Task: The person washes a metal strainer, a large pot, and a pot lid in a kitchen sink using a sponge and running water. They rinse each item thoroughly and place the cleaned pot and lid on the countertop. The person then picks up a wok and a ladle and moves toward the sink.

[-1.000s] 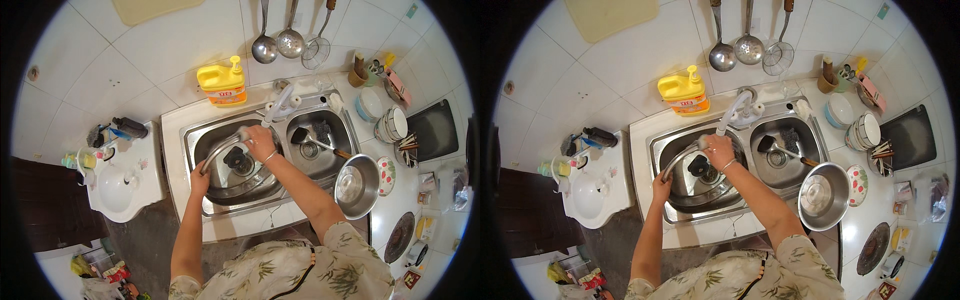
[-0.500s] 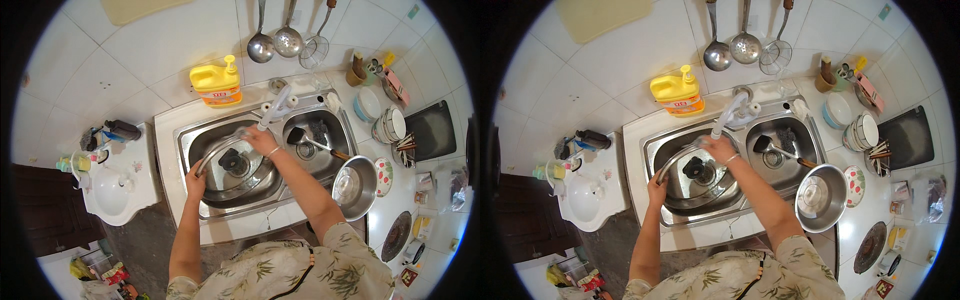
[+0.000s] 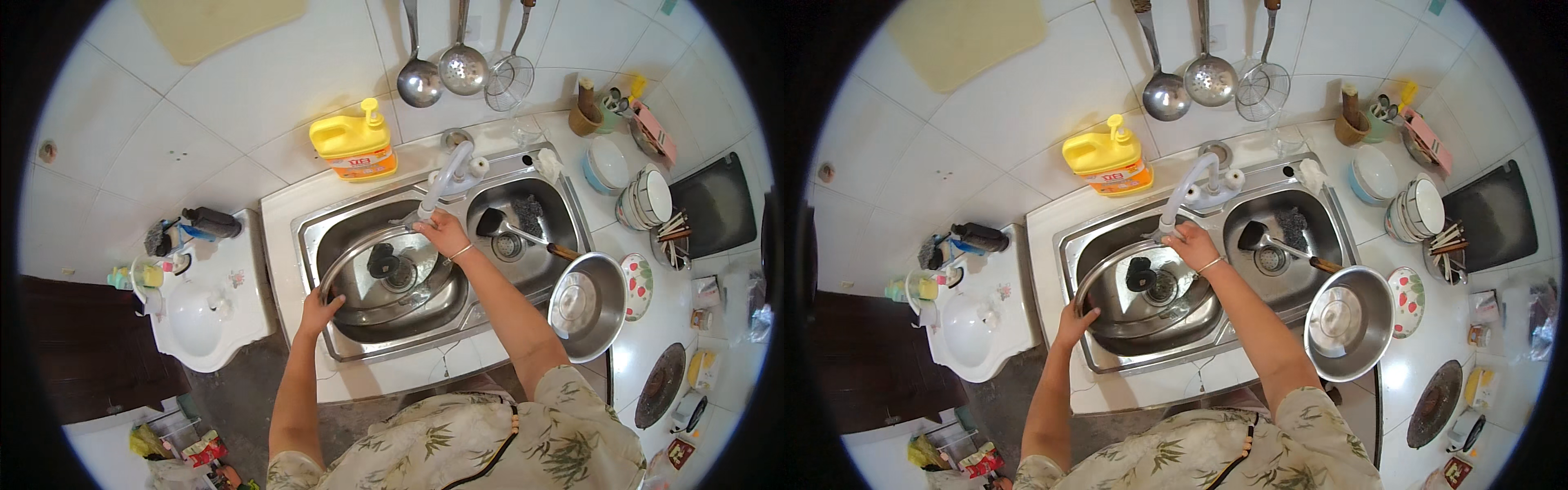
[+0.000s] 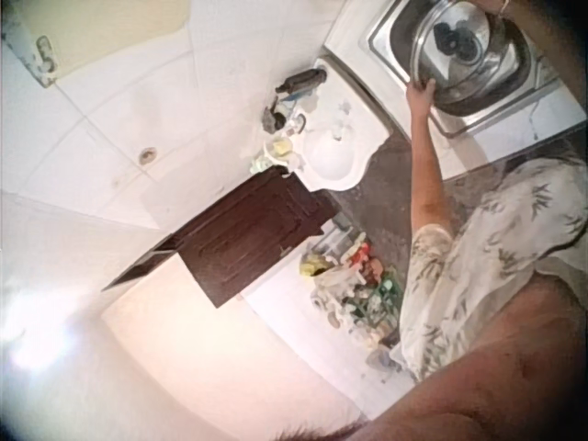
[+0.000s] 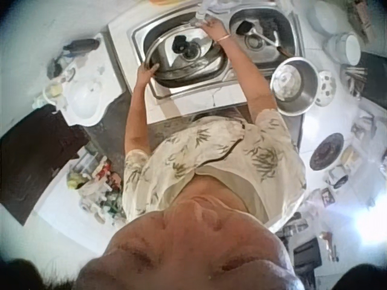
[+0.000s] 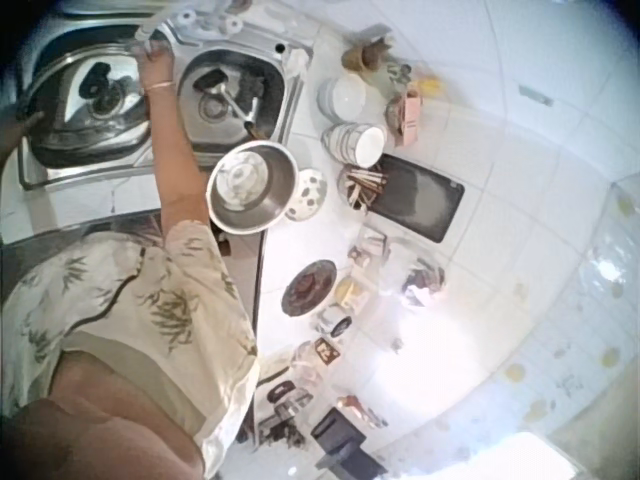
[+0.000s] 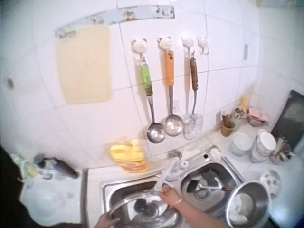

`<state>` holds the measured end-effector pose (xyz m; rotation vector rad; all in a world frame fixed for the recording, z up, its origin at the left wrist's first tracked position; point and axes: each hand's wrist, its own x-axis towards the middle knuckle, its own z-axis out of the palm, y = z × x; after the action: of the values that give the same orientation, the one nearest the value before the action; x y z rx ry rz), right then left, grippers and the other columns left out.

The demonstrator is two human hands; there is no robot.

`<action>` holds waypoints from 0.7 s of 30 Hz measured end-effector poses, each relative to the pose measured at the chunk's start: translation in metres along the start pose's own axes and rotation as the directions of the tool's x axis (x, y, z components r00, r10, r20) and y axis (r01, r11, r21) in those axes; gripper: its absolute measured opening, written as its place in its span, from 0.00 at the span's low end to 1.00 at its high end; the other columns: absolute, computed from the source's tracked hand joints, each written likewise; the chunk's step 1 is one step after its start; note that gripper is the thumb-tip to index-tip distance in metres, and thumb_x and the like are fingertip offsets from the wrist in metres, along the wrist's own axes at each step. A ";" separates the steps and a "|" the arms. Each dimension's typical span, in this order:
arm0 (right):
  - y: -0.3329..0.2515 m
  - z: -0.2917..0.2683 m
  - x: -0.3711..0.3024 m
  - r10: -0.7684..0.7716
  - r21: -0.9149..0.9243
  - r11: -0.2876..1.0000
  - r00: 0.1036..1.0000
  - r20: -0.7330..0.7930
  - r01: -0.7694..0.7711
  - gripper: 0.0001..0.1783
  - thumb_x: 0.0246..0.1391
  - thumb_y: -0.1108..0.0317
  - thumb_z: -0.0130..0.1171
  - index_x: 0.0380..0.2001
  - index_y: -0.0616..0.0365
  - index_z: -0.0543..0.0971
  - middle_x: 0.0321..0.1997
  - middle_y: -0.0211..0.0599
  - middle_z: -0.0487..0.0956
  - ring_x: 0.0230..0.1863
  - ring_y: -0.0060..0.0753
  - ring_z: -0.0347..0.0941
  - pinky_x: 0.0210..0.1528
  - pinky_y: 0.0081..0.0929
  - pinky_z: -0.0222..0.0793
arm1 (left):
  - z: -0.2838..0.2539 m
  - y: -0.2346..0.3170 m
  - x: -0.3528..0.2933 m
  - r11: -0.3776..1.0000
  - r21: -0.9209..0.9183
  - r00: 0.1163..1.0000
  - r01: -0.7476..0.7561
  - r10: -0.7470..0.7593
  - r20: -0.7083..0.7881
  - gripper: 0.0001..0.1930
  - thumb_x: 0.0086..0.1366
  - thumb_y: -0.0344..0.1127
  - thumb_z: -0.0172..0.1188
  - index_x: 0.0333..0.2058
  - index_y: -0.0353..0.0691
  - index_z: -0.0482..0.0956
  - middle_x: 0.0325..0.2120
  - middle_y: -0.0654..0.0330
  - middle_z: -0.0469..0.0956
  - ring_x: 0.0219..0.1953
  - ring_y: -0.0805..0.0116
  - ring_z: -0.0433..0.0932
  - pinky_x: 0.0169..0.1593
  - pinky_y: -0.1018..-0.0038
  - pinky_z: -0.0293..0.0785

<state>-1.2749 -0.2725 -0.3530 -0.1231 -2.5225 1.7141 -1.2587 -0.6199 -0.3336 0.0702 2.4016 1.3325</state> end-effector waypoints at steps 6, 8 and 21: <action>-0.072 0.044 -0.007 -0.491 -0.384 0.820 0.866 -0.091 0.424 0.17 0.42 0.69 0.56 0.40 0.54 0.73 0.37 0.42 0.74 0.40 0.43 0.69 0.49 0.43 0.60 | 0.023 0.116 0.046 0.870 0.460 0.981 -0.177 0.194 0.010 0.16 0.49 0.31 0.57 0.39 0.39 0.76 0.29 0.49 0.76 0.32 0.54 0.75 0.38 0.66 0.70; -0.091 0.059 -0.015 -0.609 -0.518 0.716 0.781 -0.135 0.469 0.22 0.42 0.72 0.54 0.45 0.53 0.70 0.37 0.38 0.73 0.44 0.43 0.69 0.50 0.49 0.57 | 0.029 0.116 0.060 0.757 0.644 0.993 -0.109 0.108 0.041 0.17 0.48 0.28 0.54 0.41 0.40 0.76 0.33 0.47 0.76 0.36 0.51 0.75 0.41 0.63 0.70; -0.071 0.060 0.000 -0.661 -0.470 0.667 0.750 -0.014 0.578 0.14 0.43 0.69 0.52 0.36 0.43 0.76 0.33 0.31 0.74 0.39 0.37 0.70 0.46 0.35 0.62 | 0.039 0.099 0.033 0.909 0.404 0.974 -0.106 0.176 -0.141 0.19 0.48 0.23 0.52 0.42 0.41 0.76 0.34 0.48 0.76 0.37 0.50 0.75 0.42 0.67 0.70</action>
<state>-1.2837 -0.3540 -0.3095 0.4868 -2.3515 0.8111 -1.2893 -0.5270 -0.2798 0.2527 2.8324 0.9195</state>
